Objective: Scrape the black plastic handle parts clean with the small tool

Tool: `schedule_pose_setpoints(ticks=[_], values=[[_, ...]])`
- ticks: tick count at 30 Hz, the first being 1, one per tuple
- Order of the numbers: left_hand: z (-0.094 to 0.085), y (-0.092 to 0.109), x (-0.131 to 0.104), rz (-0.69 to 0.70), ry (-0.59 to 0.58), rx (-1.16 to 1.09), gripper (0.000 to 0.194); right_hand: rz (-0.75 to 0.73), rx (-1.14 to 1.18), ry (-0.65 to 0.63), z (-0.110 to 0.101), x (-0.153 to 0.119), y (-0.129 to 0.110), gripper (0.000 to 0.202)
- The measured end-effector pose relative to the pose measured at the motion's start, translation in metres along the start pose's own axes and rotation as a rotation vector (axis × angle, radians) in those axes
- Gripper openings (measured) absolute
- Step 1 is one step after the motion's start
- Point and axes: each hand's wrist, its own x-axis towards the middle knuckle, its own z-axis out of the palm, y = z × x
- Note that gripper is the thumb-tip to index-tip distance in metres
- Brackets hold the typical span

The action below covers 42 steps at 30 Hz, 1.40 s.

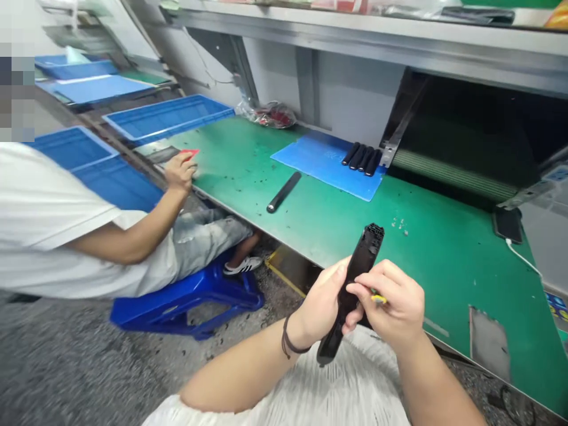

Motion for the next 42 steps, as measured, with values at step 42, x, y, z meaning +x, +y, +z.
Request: schedule_pose_setpoints(ticks=[42], values=[[-0.065,0.073,-0.046,0.516,0.49,-0.026,0.041,-0.367,0.337,-0.309,0.086,-0.013,-0.037,0.013]])
